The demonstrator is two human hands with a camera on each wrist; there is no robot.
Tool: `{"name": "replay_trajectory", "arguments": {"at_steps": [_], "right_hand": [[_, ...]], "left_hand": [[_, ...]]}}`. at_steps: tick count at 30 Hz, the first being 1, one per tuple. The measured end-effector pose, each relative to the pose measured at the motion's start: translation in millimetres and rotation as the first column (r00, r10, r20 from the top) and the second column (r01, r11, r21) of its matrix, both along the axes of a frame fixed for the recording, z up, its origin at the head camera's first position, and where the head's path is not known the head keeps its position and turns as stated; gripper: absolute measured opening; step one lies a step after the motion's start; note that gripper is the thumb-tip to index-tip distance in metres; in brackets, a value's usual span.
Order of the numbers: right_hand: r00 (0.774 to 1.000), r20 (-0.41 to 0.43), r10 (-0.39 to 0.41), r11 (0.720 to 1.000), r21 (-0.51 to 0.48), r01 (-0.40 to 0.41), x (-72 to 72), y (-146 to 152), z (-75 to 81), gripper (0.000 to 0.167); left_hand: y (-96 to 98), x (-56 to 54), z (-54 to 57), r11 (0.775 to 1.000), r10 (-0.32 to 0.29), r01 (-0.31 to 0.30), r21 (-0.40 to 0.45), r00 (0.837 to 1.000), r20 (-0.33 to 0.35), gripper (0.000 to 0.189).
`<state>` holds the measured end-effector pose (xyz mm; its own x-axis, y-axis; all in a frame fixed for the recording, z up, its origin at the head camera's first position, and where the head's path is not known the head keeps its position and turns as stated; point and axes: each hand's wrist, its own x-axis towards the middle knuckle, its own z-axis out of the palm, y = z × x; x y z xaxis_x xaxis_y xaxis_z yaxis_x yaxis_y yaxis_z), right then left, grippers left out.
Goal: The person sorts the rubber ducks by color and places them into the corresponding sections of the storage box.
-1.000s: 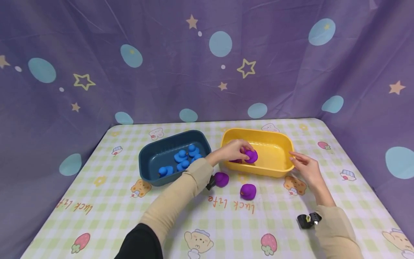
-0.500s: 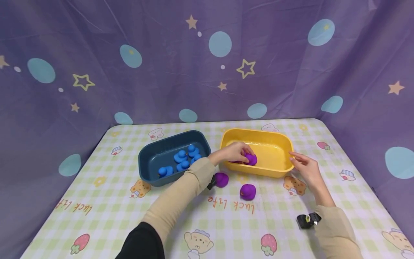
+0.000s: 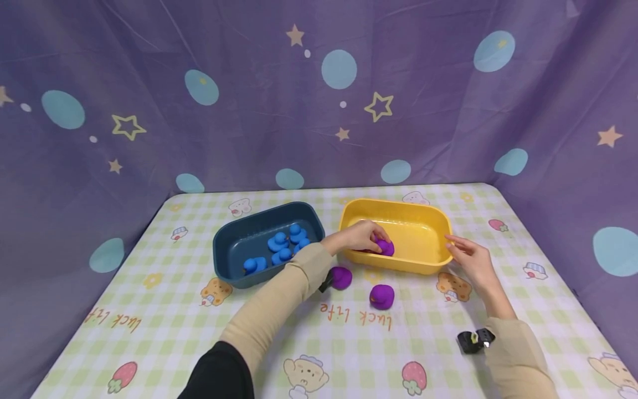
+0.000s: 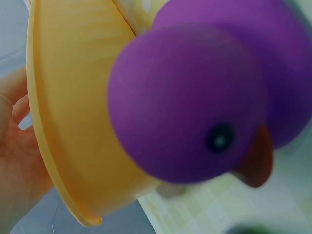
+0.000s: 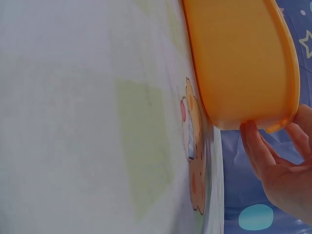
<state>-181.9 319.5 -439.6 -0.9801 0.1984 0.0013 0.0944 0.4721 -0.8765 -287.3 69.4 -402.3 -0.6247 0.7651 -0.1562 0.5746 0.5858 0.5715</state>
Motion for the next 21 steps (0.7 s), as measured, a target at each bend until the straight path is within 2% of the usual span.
{"name": "replay_trajectory", "arguments": {"at_steps": [10,15,18,21], "right_hand": [[1.0,0.009,-0.002,1.0,-0.002,0.002,0.4,-0.2,-0.3,0.054],[0.999,-0.016,0.028,1.0,-0.003,-0.028,0.4,1.5,-1.2,0.056],[1.0,-0.007,0.026,0.999,-0.02,-0.026,-0.8,3.7,-4.6,0.056],[1.0,0.012,0.017,0.999,-0.043,-0.016,-2.7,6.0,-8.4,0.056]], "left_hand": [[0.1,1.5,1.4,1.0,-0.019,0.019,-0.003,1.0,-0.02,0.023],[-0.8,2.3,1.8,1.0,-0.011,0.011,0.009,0.999,-0.042,0.024],[-2.1,3.4,2.5,0.999,0.005,-0.004,0.034,1.0,-0.025,0.024],[-4.3,5.4,4.5,0.997,0.02,-0.021,0.069,1.0,0.02,0.024]]}}
